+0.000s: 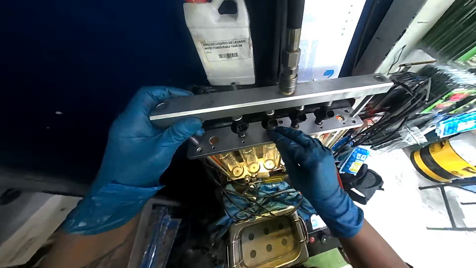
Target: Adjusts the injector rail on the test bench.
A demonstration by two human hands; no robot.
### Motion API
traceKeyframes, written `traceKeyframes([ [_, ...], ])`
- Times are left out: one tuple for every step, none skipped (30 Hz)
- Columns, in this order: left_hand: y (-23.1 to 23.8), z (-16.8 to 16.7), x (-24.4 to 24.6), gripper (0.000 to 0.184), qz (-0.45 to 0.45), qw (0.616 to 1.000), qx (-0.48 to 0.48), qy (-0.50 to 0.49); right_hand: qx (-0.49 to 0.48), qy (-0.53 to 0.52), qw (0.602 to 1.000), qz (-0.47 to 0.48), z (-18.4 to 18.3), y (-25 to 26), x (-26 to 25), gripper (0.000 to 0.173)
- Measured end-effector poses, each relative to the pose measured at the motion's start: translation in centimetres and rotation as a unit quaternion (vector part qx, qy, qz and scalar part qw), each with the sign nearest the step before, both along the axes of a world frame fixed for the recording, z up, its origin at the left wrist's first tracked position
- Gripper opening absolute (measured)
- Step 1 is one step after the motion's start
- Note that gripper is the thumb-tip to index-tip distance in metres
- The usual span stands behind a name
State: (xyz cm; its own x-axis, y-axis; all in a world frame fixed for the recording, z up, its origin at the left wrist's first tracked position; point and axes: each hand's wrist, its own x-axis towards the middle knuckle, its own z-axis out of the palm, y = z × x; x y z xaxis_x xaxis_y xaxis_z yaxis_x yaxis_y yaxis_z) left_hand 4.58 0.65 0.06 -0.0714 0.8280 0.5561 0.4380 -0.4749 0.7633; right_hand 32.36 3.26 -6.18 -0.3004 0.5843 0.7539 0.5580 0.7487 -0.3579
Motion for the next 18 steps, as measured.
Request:
traceKeyframes([
  [-0.1, -0.1, -0.1, 0.043, -0.002, 1.0, -0.003, -0.003, 0.003, 0.028, 1.0, 0.003, 0.2, -0.3, 0.7, 0.028],
  [-0.1, -0.2, -0.3, 0.044, -0.007, 1.0, -0.002, -0.005, 0.008, 0.064, 0.998, -0.002, 0.3, -0.5, 1.5, 0.026],
  [-0.1, -0.4, -0.3, 0.045, -0.008, 1.0, 0.001, -0.01, 0.016, 0.106, 0.994, -0.014, 0.5, -0.5, 2.3, 0.023],
  [-0.1, -0.5, -0.2, 0.045, -0.005, 1.0, 0.003, -0.014, 0.025, 0.137, 0.99, -0.037, 0.6, -0.3, 2.9, 0.021],
  [-0.1, -0.5, 0.0, 0.045, -0.002, 1.0, 0.002, -0.018, 0.026, 0.161, 0.985, -0.059, 0.7, 0.2, 3.2, 0.02],
  [-0.1, -0.5, 0.2, 0.044, 0.0, 1.0, 0.0, -0.025, 0.017, 0.172, 0.982, -0.073, 0.8, 0.7, 3.4, 0.022],
  [0.0, -0.4, 0.4, 0.044, 0.0, 0.999, -0.001, -0.035, 0.008, 0.172, 0.982, -0.08, 1.0, 1.0, 3.4, 0.024],
  [0.0, -0.3, 0.5, 0.044, -0.001, 0.999, -0.002, -0.041, 0.003, 0.162, 0.983, -0.086, 1.2, 1.3, 3.4, 0.025],
  [0.0, -0.4, 0.5, 0.044, -0.002, 0.999, -0.005, -0.047, 0.001, 0.143, 0.985, -0.095, 1.4, 1.4, 3.3, 0.025],
  [0.0, -0.5, 0.4, 0.044, -0.003, 0.999, -0.007, -0.047, 0.002, 0.128, 0.987, -0.101, 1.6, 1.4, 3.3, 0.025],
  [-0.1, -0.5, 0.3, 0.044, -0.009, 0.999, -0.007, -0.043, 0.009, 0.124, 0.988, -0.096, 1.8, 1.5, 3.4, 0.025],
  [0.0, -0.7, 0.0, 0.043, -0.016, 0.999, -0.003, -0.041, 0.02, 0.139, 0.987, -0.08, 2.0, 1.5, 3.8, 0.024],
  [0.1, -0.8, -0.3, 0.044, -0.025, 0.999, 0.005, -0.034, 0.033, 0.168, 0.983, -0.061, 2.3, 1.6, 4.4, 0.022],
  [0.2, -0.9, -0.5, 0.045, -0.031, 0.999, 0.01, -0.024, 0.038, 0.192, 0.979, -0.052, 2.7, 1.8, 5.0, 0.021],
  [0.2, -0.9, -0.6, 0.045, -0.032, 0.999, 0.009, -0.019, 0.028, 0.2, 0.978, -0.061, 3.0, 2.0, 5.6, 0.021],
  [0.2, -0.8, -0.6, 0.045, -0.027, 0.999, 0.007, -0.017, 0.001, 0.193, 0.978, -0.076, 3.2, 2.3, 6.0, 0.023],
  [0.2, -0.8, -0.6, 0.044, -0.026, 1.0, 0.008, -0.015, -0.038, 0.176, 0.979, -0.095, 3.1, 2.6, 6.3, 0.025],
  [0.2, -0.8, -0.5, 0.044, -0.022, 1.0, 0.009, -0.014, -0.076, 0.159, 0.978, -0.111, 2.8, 2.9, 6.3, 0.027],
])
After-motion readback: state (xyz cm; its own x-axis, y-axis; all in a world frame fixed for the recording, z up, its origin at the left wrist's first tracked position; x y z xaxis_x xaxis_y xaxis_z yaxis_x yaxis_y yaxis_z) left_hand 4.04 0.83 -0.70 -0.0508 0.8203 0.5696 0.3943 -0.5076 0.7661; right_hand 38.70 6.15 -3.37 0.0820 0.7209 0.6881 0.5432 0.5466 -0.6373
